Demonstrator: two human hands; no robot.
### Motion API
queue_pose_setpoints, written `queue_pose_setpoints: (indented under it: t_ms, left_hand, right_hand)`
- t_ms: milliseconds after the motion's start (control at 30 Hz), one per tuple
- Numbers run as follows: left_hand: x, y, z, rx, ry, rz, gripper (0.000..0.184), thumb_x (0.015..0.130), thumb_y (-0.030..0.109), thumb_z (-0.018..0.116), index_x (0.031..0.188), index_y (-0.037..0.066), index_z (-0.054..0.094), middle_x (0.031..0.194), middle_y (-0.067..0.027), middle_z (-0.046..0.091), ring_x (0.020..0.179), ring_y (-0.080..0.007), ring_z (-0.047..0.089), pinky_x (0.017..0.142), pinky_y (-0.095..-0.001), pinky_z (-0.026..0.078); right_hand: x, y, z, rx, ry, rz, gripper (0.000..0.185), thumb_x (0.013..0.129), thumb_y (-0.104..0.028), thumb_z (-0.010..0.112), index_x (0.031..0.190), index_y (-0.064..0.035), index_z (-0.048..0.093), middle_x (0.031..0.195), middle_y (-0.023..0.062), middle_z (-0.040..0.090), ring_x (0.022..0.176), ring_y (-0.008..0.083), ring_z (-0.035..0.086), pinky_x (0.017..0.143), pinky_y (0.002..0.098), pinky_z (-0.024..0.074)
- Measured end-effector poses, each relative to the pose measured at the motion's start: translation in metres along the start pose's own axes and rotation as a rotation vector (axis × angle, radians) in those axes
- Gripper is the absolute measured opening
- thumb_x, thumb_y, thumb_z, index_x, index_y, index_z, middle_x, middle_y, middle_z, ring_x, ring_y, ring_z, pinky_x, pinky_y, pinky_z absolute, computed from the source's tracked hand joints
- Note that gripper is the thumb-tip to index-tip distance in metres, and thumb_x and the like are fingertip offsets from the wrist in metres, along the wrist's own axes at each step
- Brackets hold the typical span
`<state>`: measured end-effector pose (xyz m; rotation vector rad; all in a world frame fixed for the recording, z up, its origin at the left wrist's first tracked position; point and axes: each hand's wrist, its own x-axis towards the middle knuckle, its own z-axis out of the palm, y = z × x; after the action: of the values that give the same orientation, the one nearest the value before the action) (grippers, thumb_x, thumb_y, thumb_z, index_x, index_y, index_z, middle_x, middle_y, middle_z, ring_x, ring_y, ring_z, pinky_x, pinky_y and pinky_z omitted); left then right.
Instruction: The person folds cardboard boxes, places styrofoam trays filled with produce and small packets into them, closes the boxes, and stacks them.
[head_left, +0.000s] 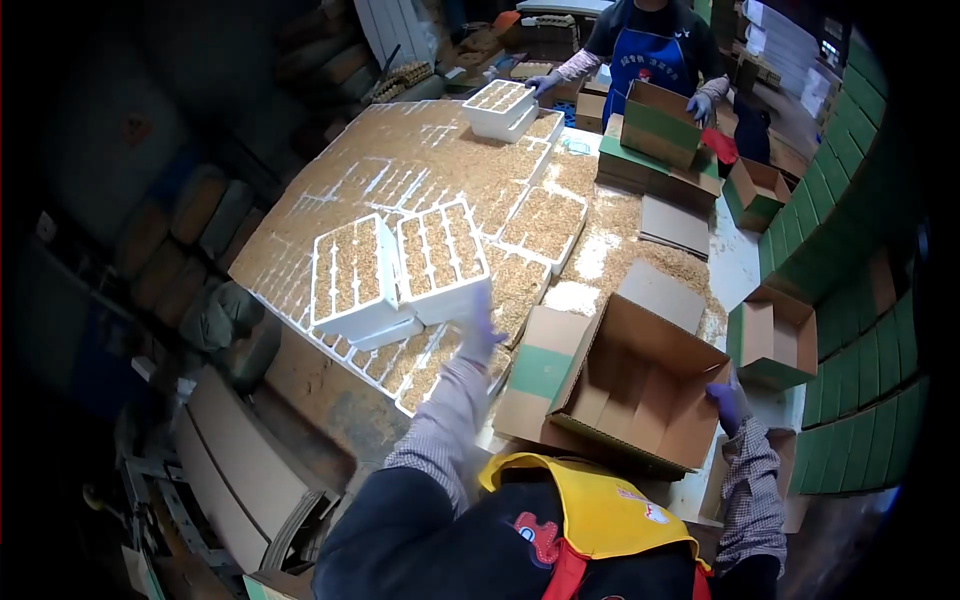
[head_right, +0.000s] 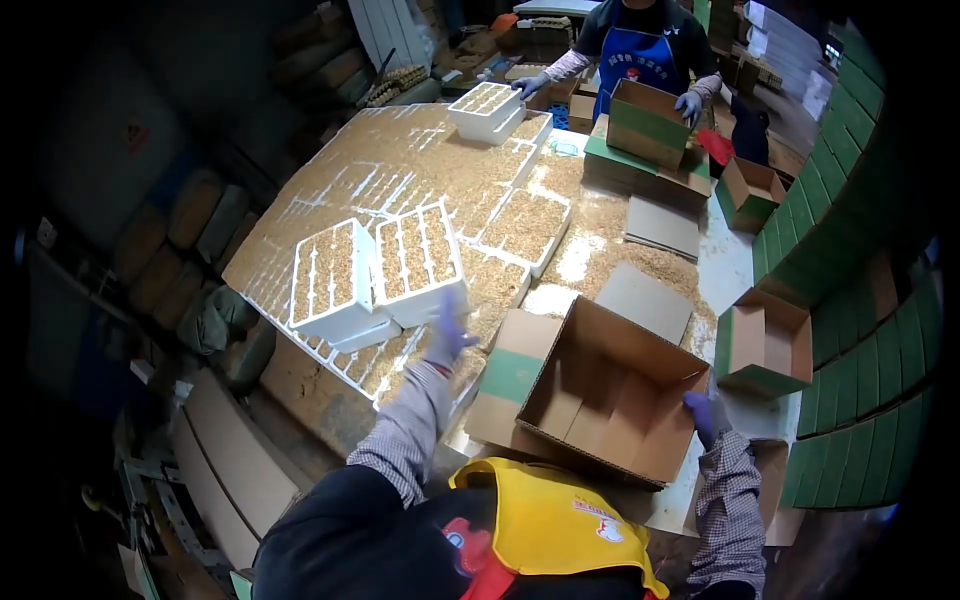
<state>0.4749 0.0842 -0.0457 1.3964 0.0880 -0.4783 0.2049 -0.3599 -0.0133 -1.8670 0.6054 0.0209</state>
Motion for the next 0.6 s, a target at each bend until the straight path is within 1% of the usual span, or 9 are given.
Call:
queue_pose_setpoints:
  t_ms: [100, 167, 233, 300, 367, 433, 500, 567, 600]
  left_hand:
    - [0.043, 0.023, -0.069, -0.755, -0.034, -0.259, 0.066, 0.088, 0.045, 0.052, 0.131, -0.003, 0.038, 0.130, -0.0223, 0.045, 0.095, -0.0330, 0.060, 0.088, -0.0498, 0.048]
    - [0.078, 0.015, -0.072, -0.704, 0.255, -0.298, 0.058, 0.088, 0.039, 0.052, 0.126, -0.004, 0.043, 0.123, -0.0210, 0.051, 0.093, -0.0307, 0.061, 0.084, -0.0419, 0.052]
    - [0.066, 0.008, -0.072, -0.710, 0.290, -0.295, 0.049, 0.086, 0.032, 0.049, 0.121, -0.003, 0.048, 0.117, -0.0207, 0.055, 0.095, -0.0319, 0.061, 0.084, -0.0432, 0.052]
    - [0.030, 0.011, -0.074, -0.727, 0.168, -0.278, 0.041, 0.084, 0.024, 0.046, 0.116, -0.002, 0.052, 0.112, -0.0204, 0.059, 0.098, -0.0331, 0.061, 0.085, -0.0446, 0.053]
    - [0.009, 0.023, -0.091, -0.681, -0.077, -0.274, 0.053, 0.082, 0.023, 0.044, 0.128, -0.002, 0.044, 0.126, -0.0208, 0.052, 0.113, -0.0375, 0.053, 0.096, -0.0553, 0.043]
    - [-0.033, 0.068, -0.081, -0.496, -0.285, -0.265, 0.065, 0.083, 0.027, 0.041, 0.140, -0.003, 0.033, 0.140, -0.0224, 0.042, 0.128, -0.0388, 0.042, 0.108, -0.0582, 0.031]
    - [-0.068, 0.142, -0.049, -0.395, -0.331, -0.330, 0.067, 0.078, 0.020, 0.041, 0.141, -0.003, 0.031, 0.139, -0.0214, 0.043, 0.128, -0.0370, 0.043, 0.108, -0.0568, 0.032]
    - [-0.082, 0.200, -0.031, 0.065, -0.271, -0.307, 0.028, 0.074, 0.012, 0.046, 0.099, 0.005, 0.057, 0.099, -0.0147, 0.061, 0.095, -0.0305, 0.062, 0.092, -0.0521, 0.050]
    - [-0.086, 0.219, -0.012, 0.045, -0.310, -0.337, 0.008, 0.079, 0.014, 0.049, 0.083, 0.008, 0.054, 0.083, -0.0094, 0.060, 0.078, -0.0258, 0.063, 0.076, -0.0470, 0.057]
  right_hand:
    - [0.009, 0.007, 0.002, -0.138, -0.012, 0.040, 0.075, 0.081, -0.012, 0.056, 0.144, 0.0044, 0.018, 0.089, 0.0052, 0.056, 0.076, 0.0116, 0.053, 0.067, 0.0254, 0.0459]
    - [0.010, 0.005, 0.006, -0.166, 0.010, 0.055, 0.075, 0.083, -0.015, 0.055, 0.144, 0.0049, 0.015, 0.080, 0.0044, 0.056, 0.068, 0.0102, 0.051, 0.060, 0.0254, 0.0453]
    - [-0.001, -0.015, 0.010, -0.179, 0.085, -0.048, 0.070, 0.087, -0.024, 0.054, 0.142, 0.0032, 0.020, 0.089, 0.0117, 0.056, 0.080, 0.0181, 0.052, 0.071, 0.0303, 0.0438]
    - [-0.019, -0.054, 0.026, -0.211, 0.218, -0.218, 0.065, 0.090, -0.035, 0.050, 0.139, 0.0018, 0.027, 0.110, 0.0253, 0.057, 0.107, 0.0328, 0.055, 0.094, 0.0385, 0.0410]
    - [-0.011, -0.053, 0.026, -0.201, 0.148, -0.172, 0.060, 0.094, -0.038, 0.045, 0.138, 0.0003, 0.030, 0.120, 0.0233, 0.052, 0.116, 0.0317, 0.049, 0.099, 0.0378, 0.0363]
    - [-0.002, -0.044, 0.020, -0.150, 0.091, -0.151, 0.055, 0.097, -0.041, 0.039, 0.137, -0.0025, 0.033, 0.124, 0.0225, 0.051, 0.118, 0.0316, 0.048, 0.100, 0.0377, 0.0352]
    - [0.004, -0.048, 0.022, -0.100, 0.108, -0.161, 0.052, 0.099, -0.043, 0.035, 0.136, -0.0061, 0.037, 0.118, 0.0225, 0.054, 0.112, 0.0318, 0.052, 0.097, 0.0377, 0.0377]
    - [0.005, -0.062, 0.027, -0.069, 0.131, -0.123, 0.051, 0.099, -0.044, 0.033, 0.134, -0.0082, 0.039, 0.111, 0.0225, 0.056, 0.105, 0.0315, 0.055, 0.095, 0.0373, 0.0398]
    - [0.006, -0.068, 0.029, -0.046, 0.108, -0.092, 0.051, 0.099, -0.045, 0.033, 0.134, -0.0085, 0.039, 0.108, 0.0228, 0.057, 0.103, 0.0313, 0.056, 0.093, 0.0373, 0.0408]
